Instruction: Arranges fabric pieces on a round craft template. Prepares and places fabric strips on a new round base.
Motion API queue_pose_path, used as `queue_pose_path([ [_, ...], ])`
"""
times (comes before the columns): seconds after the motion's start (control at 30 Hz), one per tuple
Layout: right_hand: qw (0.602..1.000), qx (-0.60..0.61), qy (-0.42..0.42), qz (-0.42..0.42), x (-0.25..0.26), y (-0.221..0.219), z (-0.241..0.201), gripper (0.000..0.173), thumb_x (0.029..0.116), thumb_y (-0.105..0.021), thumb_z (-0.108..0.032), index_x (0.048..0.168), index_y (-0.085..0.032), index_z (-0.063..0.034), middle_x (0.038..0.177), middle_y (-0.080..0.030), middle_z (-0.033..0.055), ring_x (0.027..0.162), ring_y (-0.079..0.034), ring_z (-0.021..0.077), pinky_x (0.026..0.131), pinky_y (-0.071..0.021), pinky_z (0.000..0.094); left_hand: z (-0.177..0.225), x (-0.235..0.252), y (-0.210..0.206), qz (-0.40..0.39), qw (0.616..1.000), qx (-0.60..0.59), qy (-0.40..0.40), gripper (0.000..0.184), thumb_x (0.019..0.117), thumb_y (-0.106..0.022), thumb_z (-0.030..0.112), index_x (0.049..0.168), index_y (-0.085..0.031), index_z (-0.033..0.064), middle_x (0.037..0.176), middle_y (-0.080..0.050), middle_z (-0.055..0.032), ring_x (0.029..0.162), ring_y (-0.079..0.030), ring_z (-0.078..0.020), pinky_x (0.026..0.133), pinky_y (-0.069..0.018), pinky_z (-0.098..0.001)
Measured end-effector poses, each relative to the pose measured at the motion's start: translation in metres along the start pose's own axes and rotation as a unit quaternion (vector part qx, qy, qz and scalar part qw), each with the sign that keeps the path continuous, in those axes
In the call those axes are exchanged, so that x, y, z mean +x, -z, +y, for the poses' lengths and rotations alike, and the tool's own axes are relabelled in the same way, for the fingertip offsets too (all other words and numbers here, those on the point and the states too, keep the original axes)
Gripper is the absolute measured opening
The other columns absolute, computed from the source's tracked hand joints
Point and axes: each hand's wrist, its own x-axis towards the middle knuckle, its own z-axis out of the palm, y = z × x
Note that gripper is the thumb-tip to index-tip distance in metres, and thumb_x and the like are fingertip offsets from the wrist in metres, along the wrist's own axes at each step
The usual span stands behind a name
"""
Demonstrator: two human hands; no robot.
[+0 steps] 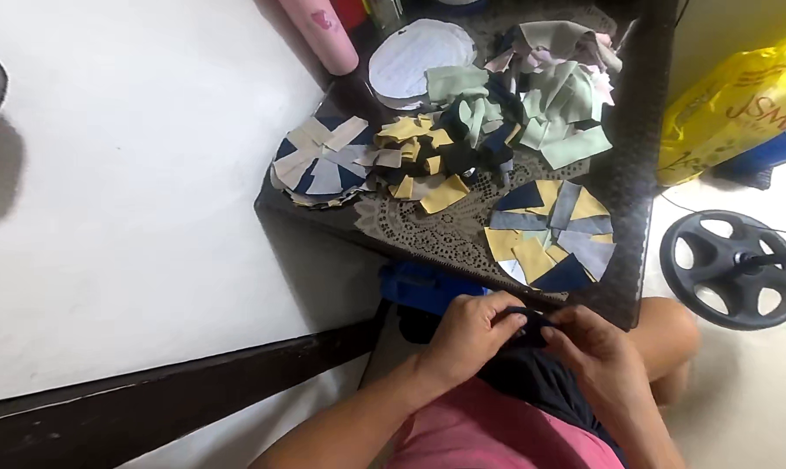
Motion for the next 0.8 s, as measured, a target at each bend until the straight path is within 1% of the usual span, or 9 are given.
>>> queue_pose_path([
  [0.07, 0.997, -0.067, 0.028, 0.002, 0.014, -0.007, -0.008, 0.01, 0.0918, -0.068, -0.011, 0.099, -0.072, -0.0044, 0.082, -0.073, 0.0003, 0.069, -0.069, 0.0019, 0.065, -0.0595, 0.0199, -0.002, 0.006, 0.009, 0.024, 0.997, 0.067, -0.001, 0.02, 0.0987, -0.064, 0.021, 0.101, -0.075, 0.004, 0.082, -0.074, -0.0036, 0.072, -0.07, -0.0062, 0.069, -0.0589, -0.0237],
  [0.17, 0.987, -0.159, 0.021, -0.007, 0.037, -0.012, -0.024, 0.011, 0.094, -0.066, -0.013, 0.098, -0.074, -0.007, 0.081, -0.073, 0.0014, 0.068, -0.068, 0.0043, 0.066, -0.0573, 0.0234, -0.002, 0.019, 0.02, 0.04, 0.991, 0.13, 0.008, 0.022, 0.0997, -0.062, 0.024, 0.1, -0.076, 0.0061, 0.08, -0.073, -0.0035, 0.07, -0.069, -0.0082, 0.068, -0.0579, -0.0256],
  [0.23, 0.976, -0.218, 0.006, -0.016, 0.051, -0.013, -0.032, 0.012, 0.0952, -0.066, -0.014, 0.098, -0.075, -0.0073, 0.082, -0.073, 0.0039, 0.07, -0.069, 0.0107, 0.068, -0.0582, 0.0314, -0.003, 0.028, 0.024, 0.048, 0.982, 0.184, -0.001, 0.022, 0.0994, -0.061, 0.023, 0.097, -0.077, 0.0072, 0.078, -0.073, -0.0046, 0.07, -0.069, -0.0122, 0.067, -0.0577, -0.0308],
  [0.3, 0.963, -0.267, -0.002, -0.023, 0.062, -0.013, -0.036, 0.011, 0.0956, -0.067, -0.013, 0.097, -0.075, -0.0062, 0.083, -0.073, 0.0085, 0.074, -0.071, 0.0205, 0.072, -0.0588, 0.0432, -0.004, 0.035, 0.025, 0.054, 0.971, 0.23, -0.028, 0.021, 0.0986, -0.061, 0.02, 0.095, -0.077, 0.0068, 0.08, -0.073, -0.0063, 0.072, -0.07, -0.0168, 0.066, -0.0577, -0.0365],
  [0.33, 0.959, -0.282, -0.002, -0.023, 0.066, -0.013, -0.036, 0.01, 0.095, -0.068, -0.012, 0.096, -0.074, -0.0051, 0.082, -0.072, 0.0108, 0.076, -0.071, 0.025, 0.072, -0.0569, 0.0488, -0.004, 0.039, 0.025, 0.059, 0.967, 0.243, -0.041, 0.019, 0.0976, -0.062, 0.018, 0.093, -0.077, 0.007, 0.08, -0.071, -0.006, 0.071, -0.069, -0.0169, 0.064, -0.0571, -0.0363],
  [0.4, 0.952, -0.306, 0.002, -0.021, 0.072, -0.011, -0.036, 0.007, 0.0943, -0.069, -0.011, 0.094, -0.074, -0.0051, 0.084, -0.072, 0.012, 0.078, -0.07, 0.0288, 0.071, -0.0558, 0.0541, -0.004, 0.045, 0.025, 0.069, 0.962, 0.257, -0.059, 0.015, 0.0944, -0.066, 0.016, 0.091, -0.078, 0.0073, 0.083, -0.067, -0.0055, 0.072, -0.066, -0.0165, 0.064, -0.0565, -0.0343],
  [0.6, 0.939, -0.342, 0.019, -0.019, 0.081, -0.007, -0.035, 0.003, 0.0916, -0.073, -0.007, 0.094, -0.074, -0.005, 0.091, -0.068, 0.0136, 0.08, -0.068, 0.0326, 0.068, -0.0539, 0.0574, -0.004, 0.061, 0.03, 0.068, 0.965, 0.245, -0.061, 0.005, 0.0887, -0.074, 0.012, 0.09, -0.076, 0.0086, 0.099, -0.068, -0.0084, 0.088, -0.065, -0.0218, 0.075, -0.0552, -0.0382],
  [0.7, 0.934, -0.355, 0.012, -0.025, 0.082, -0.007, -0.036, 0.004, 0.0913, -0.074, -0.007, 0.094, -0.074, -0.0047, 0.09, -0.067, 0.0138, 0.079, -0.067, 0.0327, 0.067, -0.0537, 0.0565, -0.006, 0.064, 0.033, 0.061, 0.962, 0.251, -0.084, 0.008, 0.0907, -0.07, 0.012, 0.091, -0.078, 0.0089, 0.103, -0.069, -0.0091, 0.095, -0.065, -0.0236, 0.082, -0.0537, -0.0396],
  [0.8, 0.931, -0.363, 0.013, -0.027, 0.083, -0.007, -0.036, 0.004, 0.0906, -0.075, -0.007, 0.094, -0.074, -0.005, 0.09, -0.067, 0.0138, 0.079, -0.067, 0.0324, 0.067, -0.054, 0.0561, -0.007, 0.065, 0.037, 0.047, 0.964, 0.248, -0.084, 0.01, 0.0918, -0.069, 0.013, 0.092, -0.079, 0.0093, 0.104, -0.069, -0.0084, 0.096, -0.065, -0.023, 0.083, -0.0532, -0.0389],
])
